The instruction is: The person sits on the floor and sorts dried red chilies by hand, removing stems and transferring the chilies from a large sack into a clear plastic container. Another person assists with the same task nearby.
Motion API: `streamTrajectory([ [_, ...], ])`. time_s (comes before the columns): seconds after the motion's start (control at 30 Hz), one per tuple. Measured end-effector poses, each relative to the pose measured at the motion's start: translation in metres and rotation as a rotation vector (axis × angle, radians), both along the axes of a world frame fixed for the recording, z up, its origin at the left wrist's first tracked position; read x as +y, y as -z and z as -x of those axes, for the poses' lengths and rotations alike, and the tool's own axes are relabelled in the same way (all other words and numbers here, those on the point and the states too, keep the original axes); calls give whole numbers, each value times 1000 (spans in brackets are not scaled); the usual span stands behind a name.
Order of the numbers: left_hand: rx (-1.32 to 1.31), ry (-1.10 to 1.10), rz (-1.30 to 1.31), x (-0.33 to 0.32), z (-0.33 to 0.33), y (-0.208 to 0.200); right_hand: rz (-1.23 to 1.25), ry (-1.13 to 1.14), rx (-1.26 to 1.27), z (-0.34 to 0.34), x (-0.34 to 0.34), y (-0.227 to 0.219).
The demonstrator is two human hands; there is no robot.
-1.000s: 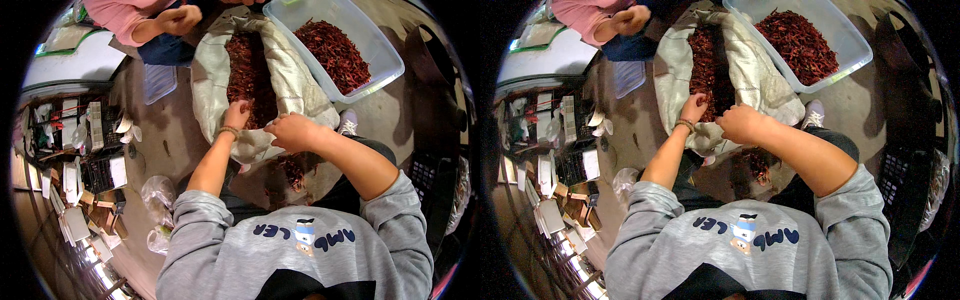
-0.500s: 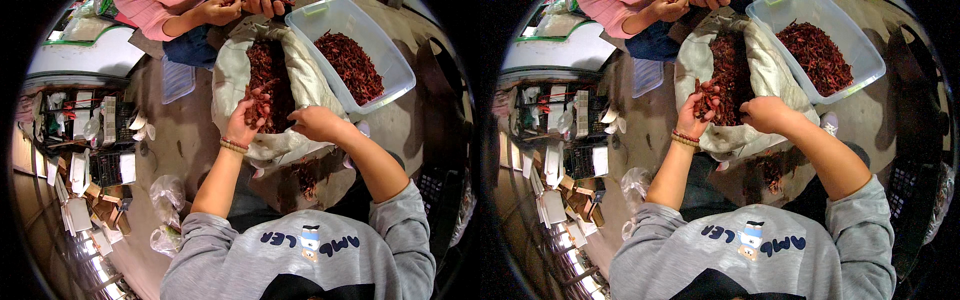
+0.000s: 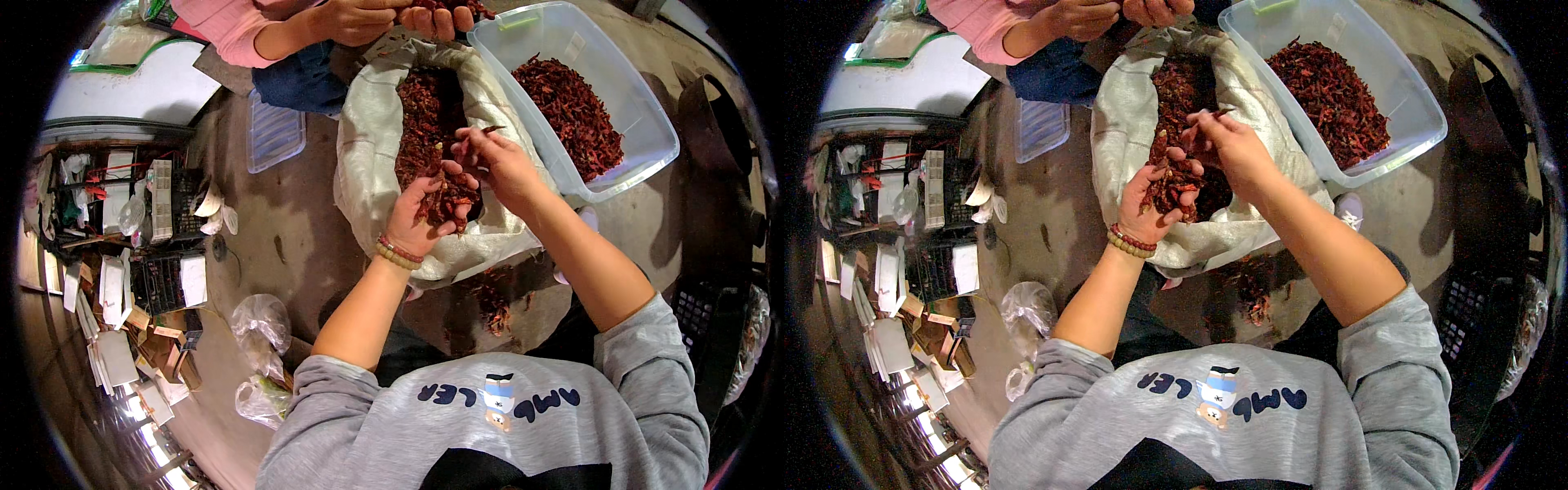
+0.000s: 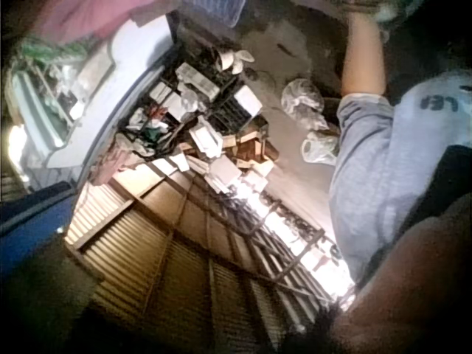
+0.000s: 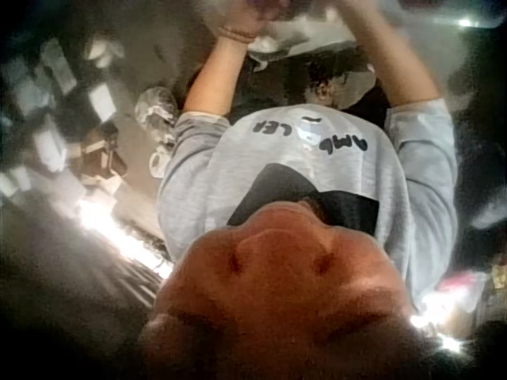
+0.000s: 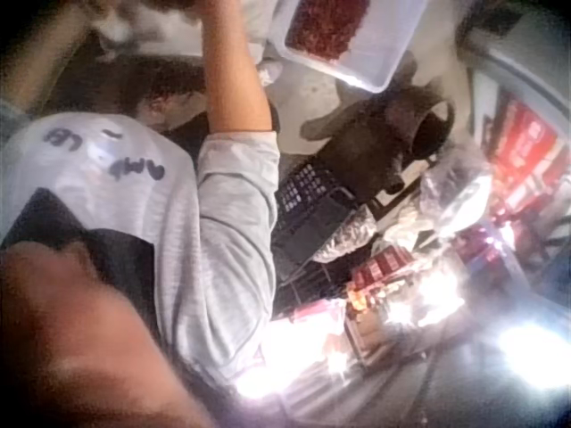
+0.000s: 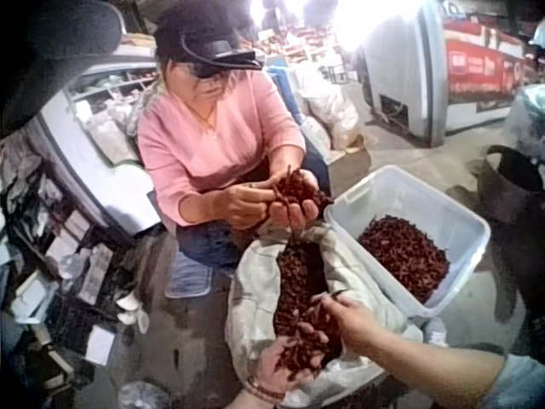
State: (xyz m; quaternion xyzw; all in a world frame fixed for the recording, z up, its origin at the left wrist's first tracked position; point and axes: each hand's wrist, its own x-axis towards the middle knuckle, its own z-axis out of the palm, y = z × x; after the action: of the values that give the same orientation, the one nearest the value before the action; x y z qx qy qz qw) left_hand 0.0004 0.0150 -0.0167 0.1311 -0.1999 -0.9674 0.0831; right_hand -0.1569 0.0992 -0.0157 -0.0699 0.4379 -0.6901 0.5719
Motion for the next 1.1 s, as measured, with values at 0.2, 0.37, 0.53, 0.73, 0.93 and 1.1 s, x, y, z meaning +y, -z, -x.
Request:
streamTrajectory([
  [0.2,-15,-157,18,-4,-2,-5,-31,318,-51,31,-14,-4],
  [0.37,4,-329,57,-10,-8,-4,-135,1,-120,1,-5,16],
  [0.53,78,-369,60,-8,-2,-14,-97,-207,-222,-26,-1,6],
  [0.73,132,-361,22,-5,0,-23,22,-206,-206,-23,3,11],
  [0.93,158,-346,-28,-3,2,-24,27,-159,-117,-20,5,7],
  [1.1,161,-350,-21,-7,-4,-21,26,-184,-101,-19,4,4],
])
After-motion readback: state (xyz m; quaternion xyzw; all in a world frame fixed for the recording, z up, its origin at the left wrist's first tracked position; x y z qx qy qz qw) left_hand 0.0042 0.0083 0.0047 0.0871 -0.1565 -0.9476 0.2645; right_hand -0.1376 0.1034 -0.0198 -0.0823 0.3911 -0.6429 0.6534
